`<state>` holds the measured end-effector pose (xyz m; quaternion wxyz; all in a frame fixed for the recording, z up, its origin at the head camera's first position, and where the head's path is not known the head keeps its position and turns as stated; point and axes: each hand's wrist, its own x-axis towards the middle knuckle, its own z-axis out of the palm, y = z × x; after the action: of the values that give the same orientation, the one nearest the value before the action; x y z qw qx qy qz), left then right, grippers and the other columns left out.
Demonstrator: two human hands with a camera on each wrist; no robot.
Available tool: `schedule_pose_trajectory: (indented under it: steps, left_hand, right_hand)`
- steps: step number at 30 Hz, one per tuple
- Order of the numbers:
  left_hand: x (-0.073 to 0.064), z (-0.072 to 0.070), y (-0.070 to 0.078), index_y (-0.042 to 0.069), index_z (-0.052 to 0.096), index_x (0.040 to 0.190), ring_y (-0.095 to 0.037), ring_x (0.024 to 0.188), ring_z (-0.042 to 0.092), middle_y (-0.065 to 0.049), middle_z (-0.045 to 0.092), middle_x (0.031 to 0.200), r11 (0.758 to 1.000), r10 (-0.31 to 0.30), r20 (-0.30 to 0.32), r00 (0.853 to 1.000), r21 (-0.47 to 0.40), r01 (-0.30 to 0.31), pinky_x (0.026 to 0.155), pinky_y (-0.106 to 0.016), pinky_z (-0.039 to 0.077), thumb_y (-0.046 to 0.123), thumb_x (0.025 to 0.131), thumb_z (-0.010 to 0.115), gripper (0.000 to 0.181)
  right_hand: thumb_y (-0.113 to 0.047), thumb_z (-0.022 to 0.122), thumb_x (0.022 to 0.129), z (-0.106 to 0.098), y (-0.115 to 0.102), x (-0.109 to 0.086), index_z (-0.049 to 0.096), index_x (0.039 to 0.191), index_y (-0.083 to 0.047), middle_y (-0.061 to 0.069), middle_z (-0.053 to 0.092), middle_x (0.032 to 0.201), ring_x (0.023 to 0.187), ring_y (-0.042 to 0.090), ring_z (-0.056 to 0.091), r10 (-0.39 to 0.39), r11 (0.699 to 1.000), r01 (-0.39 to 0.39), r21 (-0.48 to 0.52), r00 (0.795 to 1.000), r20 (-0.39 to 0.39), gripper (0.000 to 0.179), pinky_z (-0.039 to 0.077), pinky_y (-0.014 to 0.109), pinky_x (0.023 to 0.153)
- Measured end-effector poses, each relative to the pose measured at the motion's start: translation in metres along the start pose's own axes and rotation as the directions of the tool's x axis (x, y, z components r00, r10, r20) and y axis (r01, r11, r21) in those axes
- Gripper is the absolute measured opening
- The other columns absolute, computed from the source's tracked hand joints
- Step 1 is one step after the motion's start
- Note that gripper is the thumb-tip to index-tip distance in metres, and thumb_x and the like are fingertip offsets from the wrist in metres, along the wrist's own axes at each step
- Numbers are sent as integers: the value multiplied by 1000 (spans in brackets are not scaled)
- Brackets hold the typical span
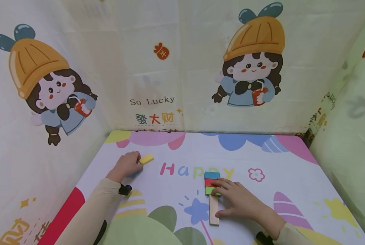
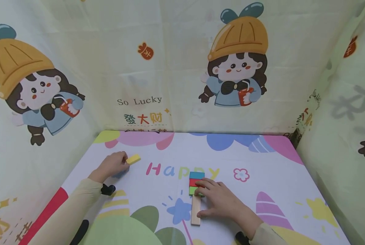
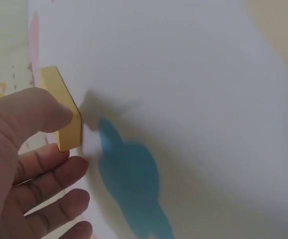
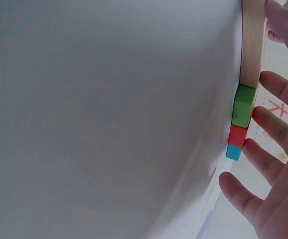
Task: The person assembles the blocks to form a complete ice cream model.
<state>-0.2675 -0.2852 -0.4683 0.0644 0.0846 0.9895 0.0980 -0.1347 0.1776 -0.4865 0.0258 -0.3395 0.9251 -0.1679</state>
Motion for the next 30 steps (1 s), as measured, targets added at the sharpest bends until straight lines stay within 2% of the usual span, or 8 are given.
schedule_pose_trajectory:
  steps: [6,22,26,30]
  left_hand:
    - [7,4,21,6,63,109,-24,85,54,-5,59,90,999,-34,49,998,-30,36,84,-44,50,23,89,73,28]
    - [28,19,86,10,67,111,-22,92,56,-3,64,98,992,-1,76,997,-128,10,92,-41,53,25,90,80,28]
    - [31,22,103,11,68,110,-20,89,57,-1,64,96,988,14,80,997,-155,-1,90,-39,53,27,90,81,29]
    - [35,26,120,12,68,110,-18,83,59,0,64,94,980,50,73,996,-195,-35,81,-35,52,28,90,81,29]
  right_hand:
    - [-81,67,78,1,-1,-1,62,124,-37,-4,51,154,145,26,44,-9,1000,9,-10,1000,0,64,46,55,101]
    - [-80,67,78,1,0,-2,62,122,-37,-4,53,151,143,26,47,-21,1000,21,-1,999,-24,61,48,54,96]
    - [-80,68,78,1,-1,-2,62,122,-37,-4,53,151,142,26,47,-24,1000,23,-8,999,-27,61,48,54,95]
    - [-80,69,77,0,-1,-2,62,122,-38,-5,52,152,143,25,46,-9,1000,9,-5,1000,-19,62,48,53,97]
